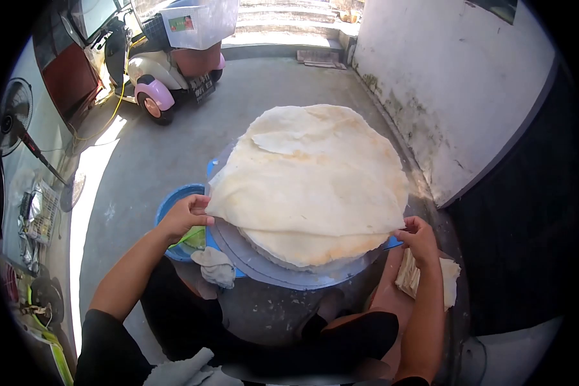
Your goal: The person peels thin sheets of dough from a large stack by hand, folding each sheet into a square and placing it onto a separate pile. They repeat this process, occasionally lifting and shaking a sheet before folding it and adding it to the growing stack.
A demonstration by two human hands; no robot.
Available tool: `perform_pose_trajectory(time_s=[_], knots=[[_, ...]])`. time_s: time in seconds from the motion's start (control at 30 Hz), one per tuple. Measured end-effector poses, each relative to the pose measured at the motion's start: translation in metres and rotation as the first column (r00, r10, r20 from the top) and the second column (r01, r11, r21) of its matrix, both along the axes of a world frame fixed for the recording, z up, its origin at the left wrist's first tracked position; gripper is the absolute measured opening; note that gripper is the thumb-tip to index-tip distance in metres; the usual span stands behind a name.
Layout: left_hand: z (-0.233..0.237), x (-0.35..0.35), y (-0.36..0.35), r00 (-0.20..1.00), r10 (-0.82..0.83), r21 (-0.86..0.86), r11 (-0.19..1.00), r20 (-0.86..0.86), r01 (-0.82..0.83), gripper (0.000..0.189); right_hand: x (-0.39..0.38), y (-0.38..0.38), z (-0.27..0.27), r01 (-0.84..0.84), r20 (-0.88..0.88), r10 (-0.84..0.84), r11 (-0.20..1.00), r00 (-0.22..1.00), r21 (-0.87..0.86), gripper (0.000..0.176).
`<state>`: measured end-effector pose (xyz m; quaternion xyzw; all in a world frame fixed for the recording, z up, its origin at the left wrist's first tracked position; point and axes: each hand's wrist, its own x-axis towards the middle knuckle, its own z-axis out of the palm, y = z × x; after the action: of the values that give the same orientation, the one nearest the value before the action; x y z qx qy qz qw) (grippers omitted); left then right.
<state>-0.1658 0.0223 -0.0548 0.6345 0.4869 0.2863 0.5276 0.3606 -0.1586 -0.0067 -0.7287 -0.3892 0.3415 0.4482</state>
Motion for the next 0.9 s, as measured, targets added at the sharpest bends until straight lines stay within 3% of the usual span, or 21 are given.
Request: perform_pose_trajectory(time_s=[0.03,0.07,0.13,0.33,0.4,0.47,0.5,0.57,0.63,0.7,0.83,0.9], knots=[[0.001,0.001,0.0,0.992,0.023,-0.165,0.986,0.123,-0.002,0.058,0.002,0.0,-0.003,0.001,-0.002,-0.001,1.0,1.0,0.003,0.014],[0.002,0.001,-0.001,0.992,0.022,-0.162,0.987,0.121,-0.002,0.058,0.005,0.001,-0.006,0.011,0.003,-0.011,1.0,1.0,-0.007,0.012],[0.003,0.002,-0.002,0.987,0.084,-0.333,0.942,0.141,-0.033,0.043,0.008,0.001,-0.011,0.021,0.006,-0.021,1.0,1.0,-0.015,0.01],[0.007,0.006,-0.001,0.97,0.131,-0.442,0.897,0.207,-0.027,0.017,-0.001,0.005,-0.002,0.035,-0.07,-0.034,0.999,0.997,0.017,0.01],[0.026,0.002,0.01,0.954,0.13,-0.371,0.928,0.271,-0.022,0.016,0.005,0.013,0.001,0.057,-0.236,-0.017,0.985,0.972,0.165,0.011],[0.068,0.003,0.024,0.921,0.136,-0.231,0.972,0.364,-0.053,0.017,-0.003,0.015,0.048,0.159,-0.366,-0.045,0.945,0.929,0.287,0.012],[0.098,0.004,0.031,0.907,0.148,-0.161,0.983,0.394,-0.09,0.018,-0.003,0.015,0.078,0.169,-0.404,0.013,0.896,0.915,0.41,0.011],[0.144,0.0,0.054,0.825,0.18,-0.189,0.978,0.536,-0.09,0.015,0.01,0.02,0.124,0.112,-0.353,0.153,0.771,0.923,0.627,0.01],[0.185,0.011,0.065,0.807,0.221,-0.222,0.968,0.548,-0.115,0.013,0.019,0.04,0.149,0.152,-0.378,0.123,0.77,0.918,0.619,0.01],[0.2,0.018,0.085,0.823,0.231,-0.244,0.963,0.518,-0.117,0.014,0.034,0.063,0.155,0.222,-0.485,0.038,0.856,0.874,0.466,0.011],[0.219,0.034,0.108,0.823,0.261,-0.255,0.956,0.505,-0.147,0.017,0.046,0.088,0.171,0.217,-0.461,0.019,0.864,0.887,0.454,0.011],[0.224,0.036,0.107,0.817,0.256,-0.202,0.964,0.517,-0.174,0.017,0.043,0.09,0.181,0.215,-0.468,0.073,0.819,0.881,0.533,0.012]])
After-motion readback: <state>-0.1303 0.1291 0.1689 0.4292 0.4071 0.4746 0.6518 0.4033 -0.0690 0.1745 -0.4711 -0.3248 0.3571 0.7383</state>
